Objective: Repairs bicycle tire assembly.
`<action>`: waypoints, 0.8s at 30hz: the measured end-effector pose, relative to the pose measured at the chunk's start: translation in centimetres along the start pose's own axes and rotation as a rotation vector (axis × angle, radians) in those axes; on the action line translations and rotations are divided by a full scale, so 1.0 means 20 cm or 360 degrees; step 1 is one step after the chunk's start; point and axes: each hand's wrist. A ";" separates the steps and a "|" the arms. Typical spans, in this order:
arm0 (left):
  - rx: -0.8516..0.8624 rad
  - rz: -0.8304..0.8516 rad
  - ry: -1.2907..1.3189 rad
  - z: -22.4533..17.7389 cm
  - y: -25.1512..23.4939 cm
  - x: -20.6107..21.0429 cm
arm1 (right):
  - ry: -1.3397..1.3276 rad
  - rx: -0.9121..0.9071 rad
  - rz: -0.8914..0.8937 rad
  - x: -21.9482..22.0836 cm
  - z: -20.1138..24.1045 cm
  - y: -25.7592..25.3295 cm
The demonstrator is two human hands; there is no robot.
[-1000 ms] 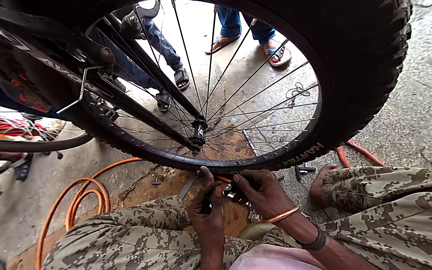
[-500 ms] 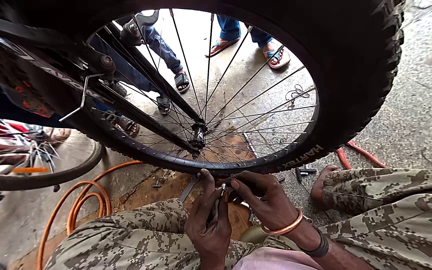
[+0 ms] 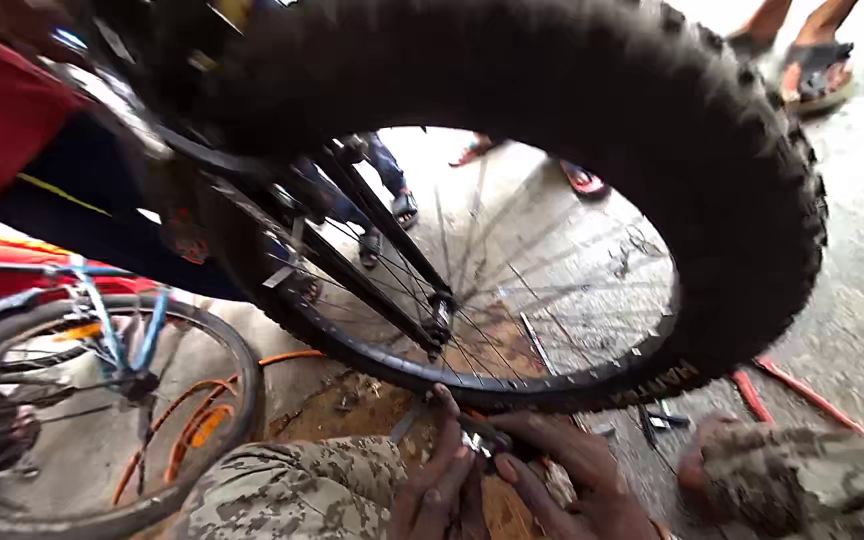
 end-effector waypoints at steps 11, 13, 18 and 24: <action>0.0194 0.0009 -0.0142 -0.08 -0.62 -0.14 | 0.0232 -0.0303 -0.0197 0.10 0.22 -0.55; 0.0270 0.0034 -0.0240 -0.05 -0.78 -0.14 | 0.0215 -0.0383 -0.0314 0.14 0.21 -0.70; 0.0372 -0.0052 -0.0276 -0.01 -1.16 -0.29 | -0.0115 -0.0135 -0.0557 0.22 0.21 -1.02; 0.0102 -0.0254 -0.0056 0.14 -1.33 -0.35 | -0.0165 -0.0039 -0.0644 0.36 0.16 -1.20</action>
Point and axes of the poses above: each hand's wrist, its own y-axis away from the middle knuckle, its own x-axis out of the palm, z = x × y
